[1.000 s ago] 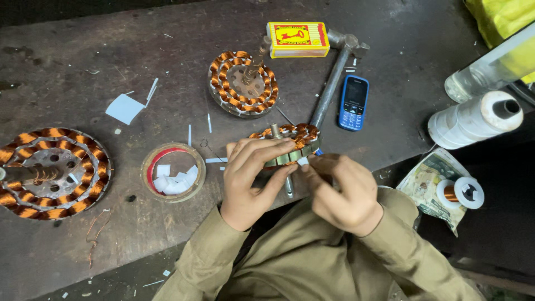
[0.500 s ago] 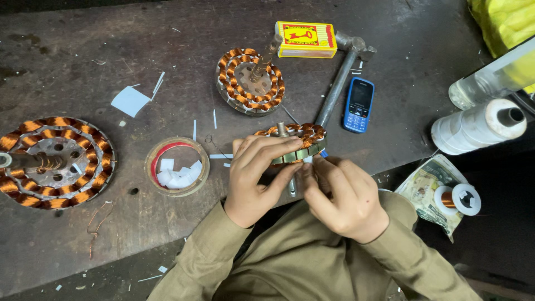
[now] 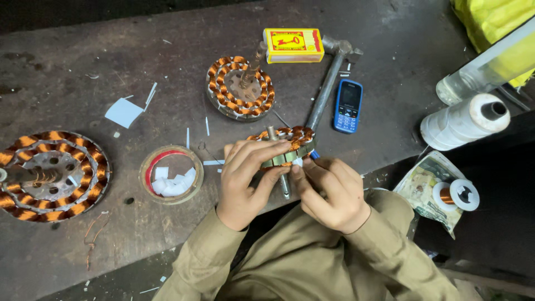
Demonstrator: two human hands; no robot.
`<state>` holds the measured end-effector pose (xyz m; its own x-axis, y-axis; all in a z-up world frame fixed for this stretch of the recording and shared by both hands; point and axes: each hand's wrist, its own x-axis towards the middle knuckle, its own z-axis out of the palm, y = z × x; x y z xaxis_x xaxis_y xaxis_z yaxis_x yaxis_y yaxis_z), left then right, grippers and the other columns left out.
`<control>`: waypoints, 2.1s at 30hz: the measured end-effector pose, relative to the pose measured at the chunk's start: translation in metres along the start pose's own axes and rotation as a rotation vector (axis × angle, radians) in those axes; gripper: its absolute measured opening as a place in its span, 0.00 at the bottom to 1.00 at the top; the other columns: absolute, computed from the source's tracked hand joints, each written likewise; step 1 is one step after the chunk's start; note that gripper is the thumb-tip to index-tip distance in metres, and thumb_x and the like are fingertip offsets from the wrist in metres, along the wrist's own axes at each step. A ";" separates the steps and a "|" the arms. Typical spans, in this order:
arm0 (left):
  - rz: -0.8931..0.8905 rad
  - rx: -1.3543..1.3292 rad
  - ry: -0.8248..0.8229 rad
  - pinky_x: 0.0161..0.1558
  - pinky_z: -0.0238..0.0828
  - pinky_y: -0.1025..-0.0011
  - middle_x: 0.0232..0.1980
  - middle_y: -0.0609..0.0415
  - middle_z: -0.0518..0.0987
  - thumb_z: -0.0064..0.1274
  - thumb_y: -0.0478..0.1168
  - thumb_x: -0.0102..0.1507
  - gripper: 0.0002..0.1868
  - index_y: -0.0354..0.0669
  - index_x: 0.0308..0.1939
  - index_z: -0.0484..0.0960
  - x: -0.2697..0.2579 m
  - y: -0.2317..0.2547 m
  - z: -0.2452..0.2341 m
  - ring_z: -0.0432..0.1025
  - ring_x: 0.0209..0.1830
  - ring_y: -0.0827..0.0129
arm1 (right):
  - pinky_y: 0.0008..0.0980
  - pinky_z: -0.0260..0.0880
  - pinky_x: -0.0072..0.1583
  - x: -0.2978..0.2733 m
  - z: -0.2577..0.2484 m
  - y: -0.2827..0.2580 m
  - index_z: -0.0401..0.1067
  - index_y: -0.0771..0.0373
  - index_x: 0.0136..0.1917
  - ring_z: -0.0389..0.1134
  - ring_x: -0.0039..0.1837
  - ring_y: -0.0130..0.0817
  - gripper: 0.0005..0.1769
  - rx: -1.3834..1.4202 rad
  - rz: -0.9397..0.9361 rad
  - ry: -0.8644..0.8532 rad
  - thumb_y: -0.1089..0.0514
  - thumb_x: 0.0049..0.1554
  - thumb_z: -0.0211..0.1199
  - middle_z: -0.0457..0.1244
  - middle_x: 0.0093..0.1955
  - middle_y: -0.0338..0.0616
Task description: The person inserts small white insulating pieces into the slots of a copper-wound stator using their fingers and a blue screwdriver. They repeatedly adjust the stator and use the tool to push the pieces into place.
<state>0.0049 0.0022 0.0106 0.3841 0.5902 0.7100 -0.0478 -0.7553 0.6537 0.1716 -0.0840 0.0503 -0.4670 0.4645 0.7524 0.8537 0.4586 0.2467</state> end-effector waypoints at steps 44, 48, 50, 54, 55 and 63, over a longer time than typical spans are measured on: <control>0.059 0.180 0.168 0.52 0.65 0.66 0.51 0.55 0.83 0.70 0.39 0.59 0.19 0.41 0.52 0.82 -0.003 0.004 0.015 0.78 0.49 0.64 | 0.41 0.71 0.68 -0.015 0.017 0.005 0.73 0.69 0.62 0.70 0.67 0.51 0.24 0.466 0.672 -0.067 0.52 0.57 0.64 0.67 0.63 0.55; 0.064 0.178 0.178 0.52 0.65 0.66 0.50 0.55 0.83 0.71 0.40 0.59 0.20 0.41 0.52 0.82 -0.002 0.004 0.016 0.78 0.48 0.65 | 0.41 0.70 0.68 -0.012 0.017 0.005 0.73 0.69 0.62 0.70 0.68 0.49 0.25 0.489 0.687 -0.071 0.50 0.58 0.63 0.67 0.63 0.54; 0.063 0.172 0.177 0.52 0.65 0.66 0.50 0.55 0.83 0.71 0.41 0.59 0.21 0.42 0.52 0.82 -0.001 0.004 0.016 0.78 0.49 0.65 | 0.42 0.67 0.71 -0.012 0.012 0.008 0.73 0.68 0.63 0.67 0.71 0.50 0.25 0.517 0.671 -0.104 0.50 0.58 0.63 0.67 0.64 0.54; 0.061 0.153 0.135 0.54 0.66 0.63 0.50 0.55 0.83 0.72 0.44 0.56 0.25 0.42 0.54 0.82 0.001 0.003 0.015 0.77 0.50 0.61 | 0.42 0.60 0.73 -0.015 -0.005 0.006 0.65 0.69 0.67 0.58 0.75 0.52 0.32 0.608 0.770 -0.052 0.48 0.57 0.65 0.60 0.69 0.54; 0.056 0.152 0.149 0.56 0.66 0.62 0.50 0.54 0.82 0.72 0.44 0.56 0.26 0.43 0.54 0.81 0.001 0.003 0.014 0.77 0.51 0.60 | 0.40 0.59 0.72 -0.017 -0.008 -0.001 0.62 0.69 0.69 0.56 0.74 0.52 0.35 0.637 0.841 0.001 0.47 0.57 0.66 0.57 0.71 0.54; 0.011 0.083 0.179 0.63 0.69 0.61 0.54 0.53 0.80 0.73 0.43 0.57 0.26 0.43 0.56 0.81 -0.006 0.000 0.016 0.75 0.57 0.56 | 0.46 0.61 0.56 -0.042 0.017 -0.035 0.76 0.65 0.52 0.59 0.52 0.53 0.14 -0.179 0.961 -0.163 0.59 0.53 0.71 0.64 0.49 0.51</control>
<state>0.0172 -0.0055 0.0026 0.2139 0.6173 0.7571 0.0277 -0.7785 0.6270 0.1573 -0.1066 0.0001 0.4280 0.6838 0.5910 0.9021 -0.2831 -0.3257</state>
